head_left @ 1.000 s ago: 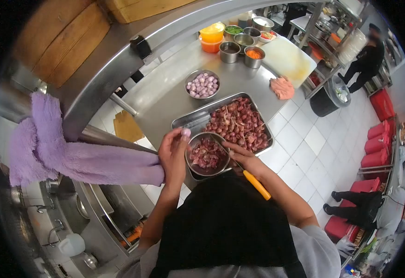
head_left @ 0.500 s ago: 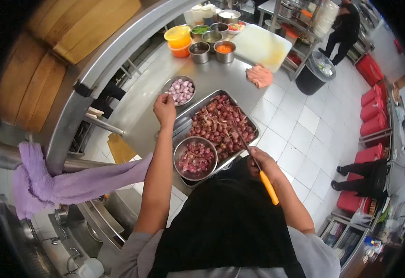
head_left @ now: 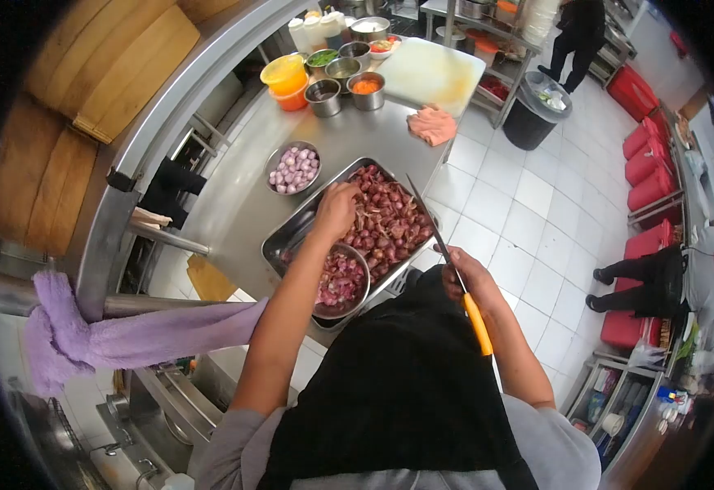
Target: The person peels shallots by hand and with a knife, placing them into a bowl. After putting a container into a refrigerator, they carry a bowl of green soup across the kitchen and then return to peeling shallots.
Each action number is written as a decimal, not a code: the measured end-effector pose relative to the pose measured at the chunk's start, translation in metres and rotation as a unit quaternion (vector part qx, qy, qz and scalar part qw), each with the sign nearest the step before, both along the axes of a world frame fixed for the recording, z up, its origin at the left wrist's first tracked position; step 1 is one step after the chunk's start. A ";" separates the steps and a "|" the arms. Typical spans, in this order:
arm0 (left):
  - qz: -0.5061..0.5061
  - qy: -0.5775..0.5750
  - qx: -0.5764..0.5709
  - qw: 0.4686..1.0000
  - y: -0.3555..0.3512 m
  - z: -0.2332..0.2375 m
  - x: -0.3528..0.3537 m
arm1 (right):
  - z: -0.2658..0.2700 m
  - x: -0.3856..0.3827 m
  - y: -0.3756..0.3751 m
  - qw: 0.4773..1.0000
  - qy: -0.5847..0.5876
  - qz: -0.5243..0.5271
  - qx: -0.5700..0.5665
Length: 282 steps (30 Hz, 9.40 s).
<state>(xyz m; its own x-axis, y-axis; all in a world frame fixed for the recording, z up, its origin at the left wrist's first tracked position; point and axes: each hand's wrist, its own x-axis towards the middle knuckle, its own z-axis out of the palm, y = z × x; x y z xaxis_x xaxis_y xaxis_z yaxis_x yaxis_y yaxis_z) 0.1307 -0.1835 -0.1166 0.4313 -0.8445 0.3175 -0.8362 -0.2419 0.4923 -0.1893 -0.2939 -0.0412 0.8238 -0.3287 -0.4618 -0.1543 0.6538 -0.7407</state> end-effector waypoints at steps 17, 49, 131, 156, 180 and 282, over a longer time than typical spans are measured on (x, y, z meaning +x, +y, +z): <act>-0.082 0.010 0.040 0.996 -0.037 -0.004 -0.032 | 0.001 -0.017 -0.001 0.999 -0.007 -0.046 0.014; -0.153 0.022 0.054 0.986 -0.004 0.016 -0.068 | 0.007 0.009 -0.010 1.000 0.004 -0.011 -0.007; 0.142 0.626 -0.434 0.632 0.161 0.087 -0.156 | 0.060 0.103 0.082 0.876 -0.214 0.325 -0.285; 0.177 0.572 -0.403 0.692 0.153 0.100 -0.156 | 0.065 0.107 0.084 0.896 -0.204 0.303 -0.251; 0.065 0.632 -0.416 0.650 0.148 0.090 -0.155 | 0.061 0.114 0.073 0.937 -0.100 0.318 0.107; 0.087 0.649 -0.447 0.610 0.160 0.103 -0.147 | 0.072 0.107 0.062 0.948 -0.114 0.287 0.082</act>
<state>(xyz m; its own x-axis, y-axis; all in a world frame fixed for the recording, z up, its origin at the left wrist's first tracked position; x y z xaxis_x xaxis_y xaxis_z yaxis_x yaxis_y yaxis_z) -0.0168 -0.0233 -0.0140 0.8673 -0.4902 -0.0865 0.3975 0.5776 0.7130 -0.0824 -0.2320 0.0312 0.9296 0.2649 -0.2563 -0.3678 0.6191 -0.6939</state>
